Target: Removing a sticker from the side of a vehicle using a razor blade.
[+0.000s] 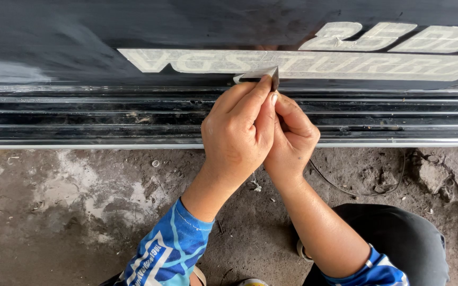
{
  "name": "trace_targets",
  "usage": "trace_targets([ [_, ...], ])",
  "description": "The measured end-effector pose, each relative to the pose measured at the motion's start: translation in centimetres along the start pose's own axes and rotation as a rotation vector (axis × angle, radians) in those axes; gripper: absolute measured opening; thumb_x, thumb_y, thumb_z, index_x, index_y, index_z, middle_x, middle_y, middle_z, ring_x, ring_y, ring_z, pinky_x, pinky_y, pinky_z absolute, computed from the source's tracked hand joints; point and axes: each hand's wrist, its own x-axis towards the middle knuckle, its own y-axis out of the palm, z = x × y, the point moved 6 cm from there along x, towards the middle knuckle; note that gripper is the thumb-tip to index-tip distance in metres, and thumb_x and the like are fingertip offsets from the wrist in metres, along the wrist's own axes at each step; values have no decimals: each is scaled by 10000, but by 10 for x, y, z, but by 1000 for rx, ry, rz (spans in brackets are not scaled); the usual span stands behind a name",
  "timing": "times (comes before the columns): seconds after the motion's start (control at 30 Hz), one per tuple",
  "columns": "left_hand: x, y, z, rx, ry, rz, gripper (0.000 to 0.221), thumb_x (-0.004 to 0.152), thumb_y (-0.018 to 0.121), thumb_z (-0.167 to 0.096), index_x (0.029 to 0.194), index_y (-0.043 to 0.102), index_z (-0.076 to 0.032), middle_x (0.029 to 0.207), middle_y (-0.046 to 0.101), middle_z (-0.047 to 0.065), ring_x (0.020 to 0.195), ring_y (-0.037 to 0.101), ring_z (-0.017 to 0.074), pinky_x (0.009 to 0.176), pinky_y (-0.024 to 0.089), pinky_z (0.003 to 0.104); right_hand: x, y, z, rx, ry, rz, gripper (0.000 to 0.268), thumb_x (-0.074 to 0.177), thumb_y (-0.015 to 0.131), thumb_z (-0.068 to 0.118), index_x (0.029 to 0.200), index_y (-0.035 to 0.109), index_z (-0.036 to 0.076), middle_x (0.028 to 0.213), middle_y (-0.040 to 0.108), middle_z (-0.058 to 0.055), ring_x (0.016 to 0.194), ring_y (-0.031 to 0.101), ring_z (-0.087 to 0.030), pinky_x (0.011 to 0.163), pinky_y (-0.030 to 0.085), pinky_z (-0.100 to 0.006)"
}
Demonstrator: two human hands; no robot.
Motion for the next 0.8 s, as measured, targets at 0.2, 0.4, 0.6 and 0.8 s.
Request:
trace_targets([
  [0.2, -1, -1, 1, 20, -2, -8, 199, 1030, 707, -129, 1208, 727, -43, 1045, 721, 49, 926, 731, 219, 789, 605, 321, -2, 0, -3, -7, -5, 2, 170, 1061, 692, 40, 1219, 716, -17, 1235, 737, -112, 1114, 699, -144, 996, 575, -273],
  [0.4, -3, -1, 3, 23, -5, -7, 203, 1026, 709, -129, 1212, 727, -48, 1039, 719, 48, 924, 726, 218, 792, 602, 324, -5, 1, -9, 29, 26, -3, 182, 1054, 694, 41, 1224, 713, -21, 1229, 735, -107, 1098, 691, -133, 977, 572, -267],
  [0.6, -3, -1, 4, 6, -17, 0, 200, 1024, 709, -123, 1211, 731, -54, 1029, 718, 46, 909, 724, 214, 779, 599, 324, -7, 1, -14, 34, 40, -12, 177, 1051, 694, 39, 1215, 712, -24, 1219, 734, -99, 1085, 683, -120, 966, 568, -260],
  [0.8, -4, -2, 6, 16, -11, -7, 190, 1017, 712, -124, 1194, 736, -59, 1040, 723, 48, 917, 729, 224, 783, 599, 331, -8, 1, -19, 26, 46, -16, 166, 1052, 695, 41, 1201, 719, -27, 1204, 738, -96, 1065, 677, -114, 948, 567, -255],
])
